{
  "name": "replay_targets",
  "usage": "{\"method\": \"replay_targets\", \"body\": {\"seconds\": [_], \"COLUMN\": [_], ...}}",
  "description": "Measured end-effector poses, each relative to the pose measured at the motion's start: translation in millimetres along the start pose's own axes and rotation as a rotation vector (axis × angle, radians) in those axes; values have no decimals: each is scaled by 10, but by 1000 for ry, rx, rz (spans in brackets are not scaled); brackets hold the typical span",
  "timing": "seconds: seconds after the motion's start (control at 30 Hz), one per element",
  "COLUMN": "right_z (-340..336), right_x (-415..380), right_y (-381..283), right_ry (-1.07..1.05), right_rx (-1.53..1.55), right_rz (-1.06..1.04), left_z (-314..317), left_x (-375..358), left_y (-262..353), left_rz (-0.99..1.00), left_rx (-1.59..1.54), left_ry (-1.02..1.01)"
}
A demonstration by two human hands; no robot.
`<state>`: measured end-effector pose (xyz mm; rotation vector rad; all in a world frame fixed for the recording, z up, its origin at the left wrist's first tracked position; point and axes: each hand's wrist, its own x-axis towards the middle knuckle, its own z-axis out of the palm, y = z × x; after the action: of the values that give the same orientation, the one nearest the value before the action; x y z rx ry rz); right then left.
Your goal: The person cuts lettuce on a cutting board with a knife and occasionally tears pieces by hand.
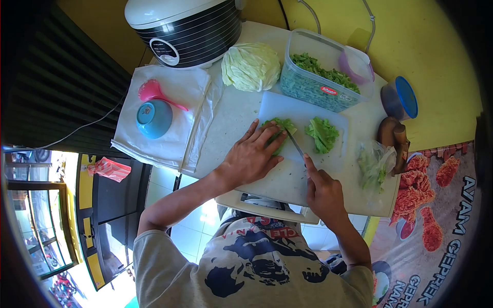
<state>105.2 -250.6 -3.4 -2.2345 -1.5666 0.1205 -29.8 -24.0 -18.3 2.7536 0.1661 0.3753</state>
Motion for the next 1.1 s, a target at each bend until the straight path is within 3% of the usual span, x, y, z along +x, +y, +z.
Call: {"method": "replay_targets", "body": {"seconds": [0.1,0.3,0.6,0.8,1.1], "right_z": [-72,-17,-12,-15,28], "right_x": [-162,43,196,82,255], "right_y": [-80,-42,42,-77,-53], "right_ry": [-28,145,152,168,107], "right_rx": [59,88,-48,87,-10], "right_rz": [103,15,55,29,28], "left_z": [-6,-46,-8,-73,-46], "left_x": [-5,-12,-42,-71,-78], "left_y": [0,-28,-47,-50,-90], "left_rz": [6,45,44,56,34], "left_rx": [-13,29,57,67,65], "left_ry": [17,-21,-25,120,60]}}
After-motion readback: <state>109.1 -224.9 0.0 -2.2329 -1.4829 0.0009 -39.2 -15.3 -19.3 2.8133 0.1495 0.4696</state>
